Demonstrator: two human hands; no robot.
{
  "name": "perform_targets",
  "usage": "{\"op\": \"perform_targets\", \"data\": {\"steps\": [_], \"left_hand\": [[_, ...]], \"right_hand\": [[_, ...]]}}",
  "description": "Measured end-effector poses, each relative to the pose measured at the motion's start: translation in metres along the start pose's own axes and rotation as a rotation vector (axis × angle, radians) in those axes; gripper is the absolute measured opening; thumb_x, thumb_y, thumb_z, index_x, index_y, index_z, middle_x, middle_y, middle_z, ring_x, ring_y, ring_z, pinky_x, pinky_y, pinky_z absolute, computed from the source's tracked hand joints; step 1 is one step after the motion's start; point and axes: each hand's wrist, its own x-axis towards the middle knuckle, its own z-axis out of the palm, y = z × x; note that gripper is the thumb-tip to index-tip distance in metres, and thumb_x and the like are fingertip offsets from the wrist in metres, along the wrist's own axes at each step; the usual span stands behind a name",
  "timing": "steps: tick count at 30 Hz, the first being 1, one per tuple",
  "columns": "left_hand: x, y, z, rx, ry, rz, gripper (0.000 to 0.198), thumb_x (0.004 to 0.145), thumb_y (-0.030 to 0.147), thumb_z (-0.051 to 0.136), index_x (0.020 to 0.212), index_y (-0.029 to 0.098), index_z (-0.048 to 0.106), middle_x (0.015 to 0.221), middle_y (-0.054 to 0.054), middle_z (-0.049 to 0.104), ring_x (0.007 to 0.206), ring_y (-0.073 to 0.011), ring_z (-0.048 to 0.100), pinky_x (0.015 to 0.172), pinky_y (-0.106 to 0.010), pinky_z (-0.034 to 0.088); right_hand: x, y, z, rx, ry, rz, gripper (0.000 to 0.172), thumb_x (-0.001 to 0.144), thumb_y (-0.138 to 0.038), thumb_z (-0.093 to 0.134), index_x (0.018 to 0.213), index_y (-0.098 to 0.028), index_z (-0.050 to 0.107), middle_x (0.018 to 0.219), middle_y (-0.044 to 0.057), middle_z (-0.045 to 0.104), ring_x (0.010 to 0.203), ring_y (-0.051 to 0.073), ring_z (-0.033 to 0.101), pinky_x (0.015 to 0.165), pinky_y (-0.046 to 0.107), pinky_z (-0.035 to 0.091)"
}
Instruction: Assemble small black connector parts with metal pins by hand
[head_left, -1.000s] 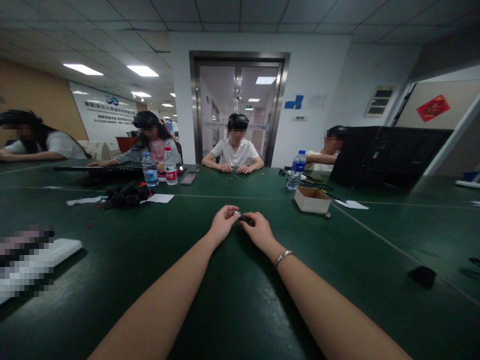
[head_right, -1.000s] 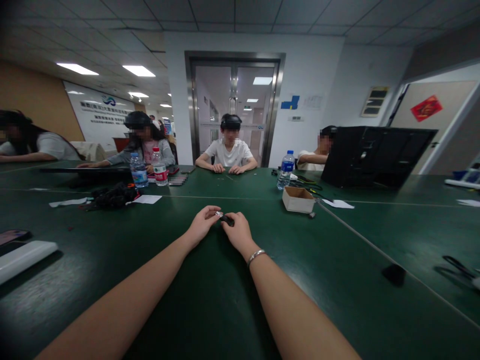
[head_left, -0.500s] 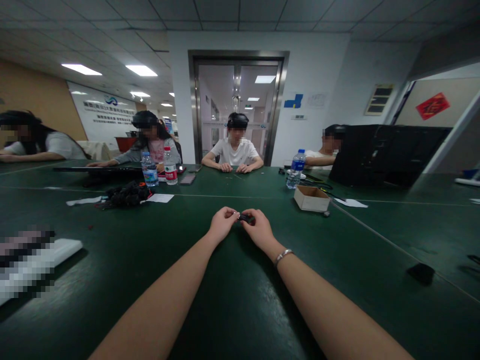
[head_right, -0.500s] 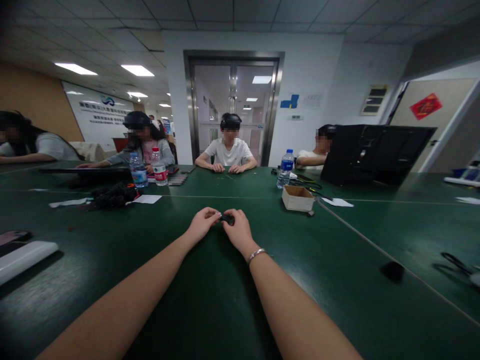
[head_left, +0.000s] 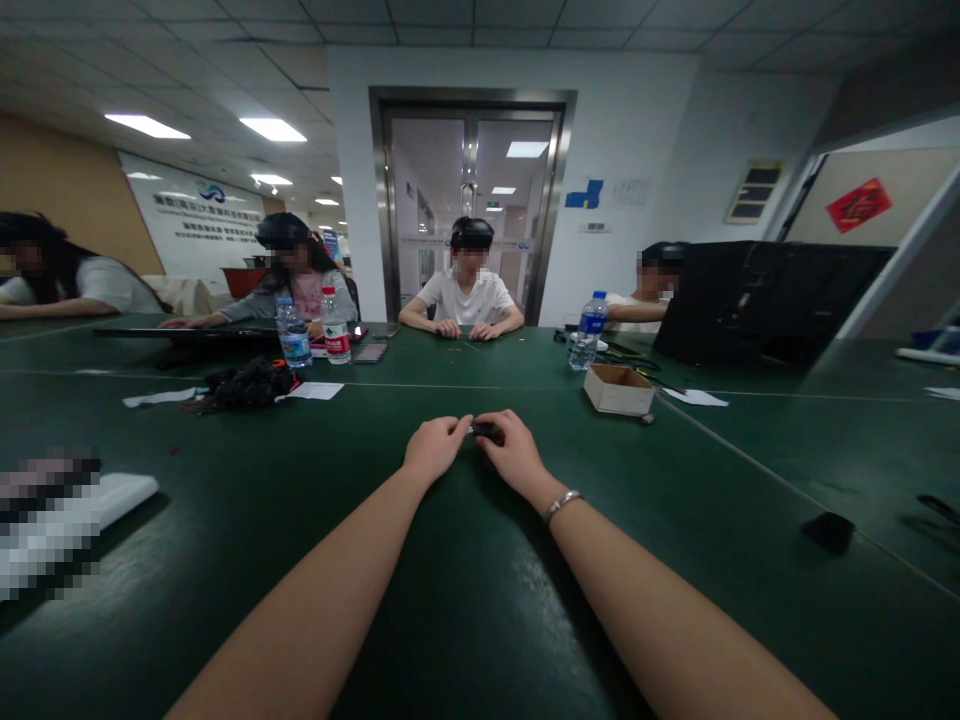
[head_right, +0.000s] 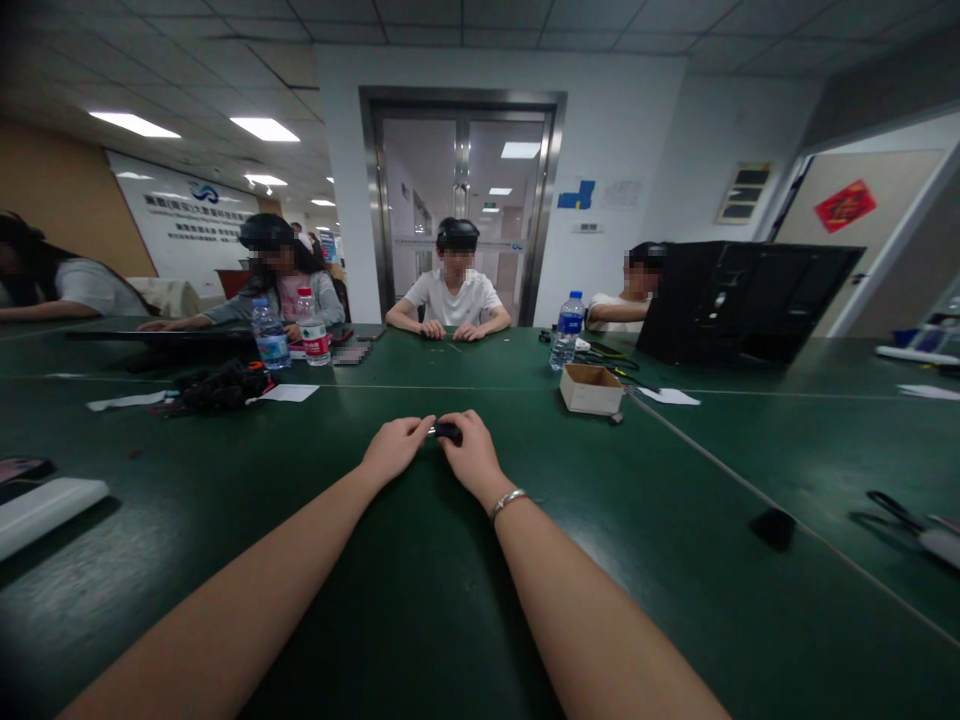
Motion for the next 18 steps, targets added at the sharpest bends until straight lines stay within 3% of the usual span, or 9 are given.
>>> {"op": "perform_targets", "data": {"steps": [5,10,18], "left_hand": [[0.005,-0.011,0.007,-0.122,0.015,0.013,0.046,0.081,0.063,0.042,0.078,0.021,0.059,0.073,-0.001,0.063,0.065,-0.0161,0.055,0.057,-0.025,0.035],[0.013,-0.020,0.014,-0.346,0.002,0.102,0.027,0.081,0.045,0.051,0.085,0.020,0.060,0.083,-0.002,0.066,0.078,-0.0153,0.060,0.071,-0.025,0.043],[0.011,-0.012,0.007,-0.212,-0.026,0.044,0.041,0.083,0.054,0.043,0.077,0.019,0.062,0.069,-0.001,0.062,0.064,-0.0157,0.055,0.061,-0.026,0.039]], "right_hand": [[0.000,0.000,0.000,-0.015,0.013,0.029,0.024,0.075,-0.011,0.060,0.096,-0.019,0.067,0.092,0.004,0.057,0.081,0.014,0.056,0.075,0.030,0.049],[0.000,0.000,0.001,-0.059,-0.003,0.029,0.024,0.076,-0.012,0.061,0.098,-0.020,0.068,0.091,0.004,0.056,0.080,0.014,0.055,0.077,0.031,0.048],[0.000,-0.001,0.001,-0.099,-0.044,-0.006,0.024,0.079,-0.011,0.059,0.101,-0.019,0.066,0.092,0.005,0.055,0.082,0.015,0.055,0.080,0.032,0.047]]}}
